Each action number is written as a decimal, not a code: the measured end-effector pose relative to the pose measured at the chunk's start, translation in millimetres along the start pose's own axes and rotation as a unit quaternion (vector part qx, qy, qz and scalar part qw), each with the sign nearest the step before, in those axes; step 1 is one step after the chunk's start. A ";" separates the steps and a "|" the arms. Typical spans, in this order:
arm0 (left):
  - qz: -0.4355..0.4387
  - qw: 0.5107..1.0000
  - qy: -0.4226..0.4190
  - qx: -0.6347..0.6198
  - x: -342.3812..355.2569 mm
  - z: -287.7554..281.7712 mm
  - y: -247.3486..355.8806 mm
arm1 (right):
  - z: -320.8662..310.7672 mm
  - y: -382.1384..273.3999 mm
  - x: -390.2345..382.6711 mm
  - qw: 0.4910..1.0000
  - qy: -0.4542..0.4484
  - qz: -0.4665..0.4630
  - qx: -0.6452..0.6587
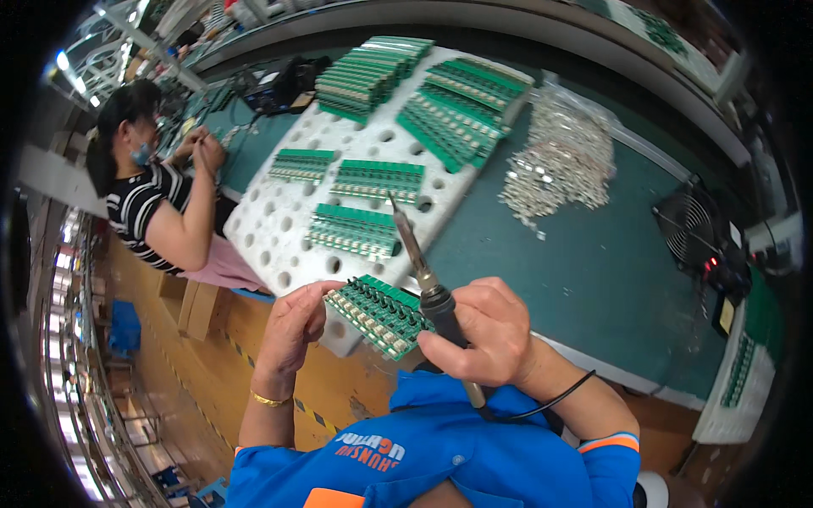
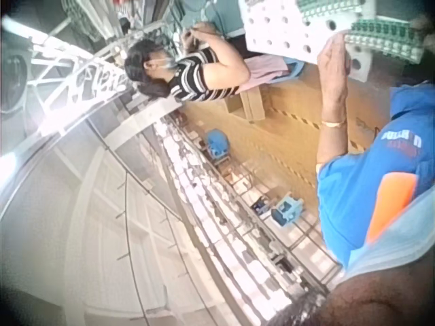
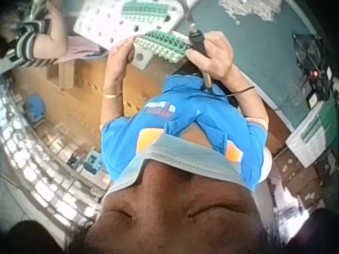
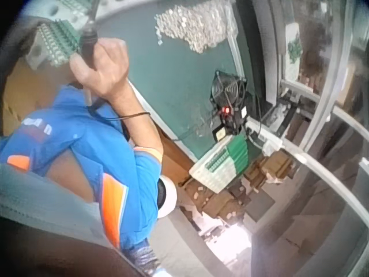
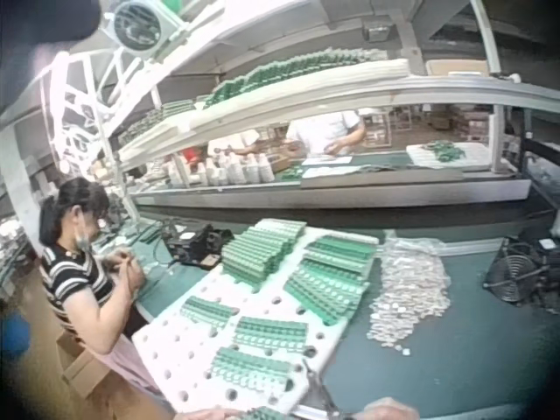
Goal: The person solders electronic components onto circuit boards using a soldering iron and solder wire.
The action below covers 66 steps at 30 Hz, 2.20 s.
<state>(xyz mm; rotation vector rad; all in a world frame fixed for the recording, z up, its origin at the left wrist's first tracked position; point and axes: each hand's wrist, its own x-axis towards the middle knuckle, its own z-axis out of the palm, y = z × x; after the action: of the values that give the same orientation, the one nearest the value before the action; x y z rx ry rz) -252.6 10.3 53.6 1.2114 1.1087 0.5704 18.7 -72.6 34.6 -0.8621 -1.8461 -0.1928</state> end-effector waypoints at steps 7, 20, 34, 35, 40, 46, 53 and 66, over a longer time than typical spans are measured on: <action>-0.111 0.966 -0.216 -0.084 6.8 94.0 -14.3 | -88.8 -1.1 -17.9 0.983 0.072 0.156 -0.058; -0.056 0.956 -0.285 0.050 38.8 205.4 -46.0 | -163.4 60.1 -89.6 0.911 -0.053 0.391 -0.121; -0.056 0.966 -0.250 -0.009 63.0 222.8 -29.5 | -156.7 79.1 -116.0 0.901 -0.092 0.384 -0.181; -0.056 0.964 -0.258 -0.043 65.3 221.8 -29.0 | -156.3 80.1 -115.7 0.902 -0.092 0.383 -0.179; -0.061 0.960 -0.263 -0.074 70.0 225.2 -25.4 | -157.3 85.2 -118.4 0.901 -0.106 0.384 -0.173; -0.014 0.962 -0.272 -0.034 69.7 229.0 -26.9 | -158.0 84.2 -116.5 0.902 -0.105 0.383 -0.171; -0.024 0.962 -0.270 -0.026 70.4 231.1 -24.8 | -157.5 82.9 -122.1 0.905 -0.099 0.372 -0.181; 0.035 0.974 -0.223 0.031 84.9 238.3 -21.9 | -159.6 81.2 -127.0 0.912 -0.102 0.346 -0.193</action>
<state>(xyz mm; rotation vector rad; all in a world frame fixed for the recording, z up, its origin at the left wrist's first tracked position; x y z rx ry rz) -9.5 -30.5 -7.4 1.3546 0.7094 0.2953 214.5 -152.7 -23.9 -1.8182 -1.5906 -0.0131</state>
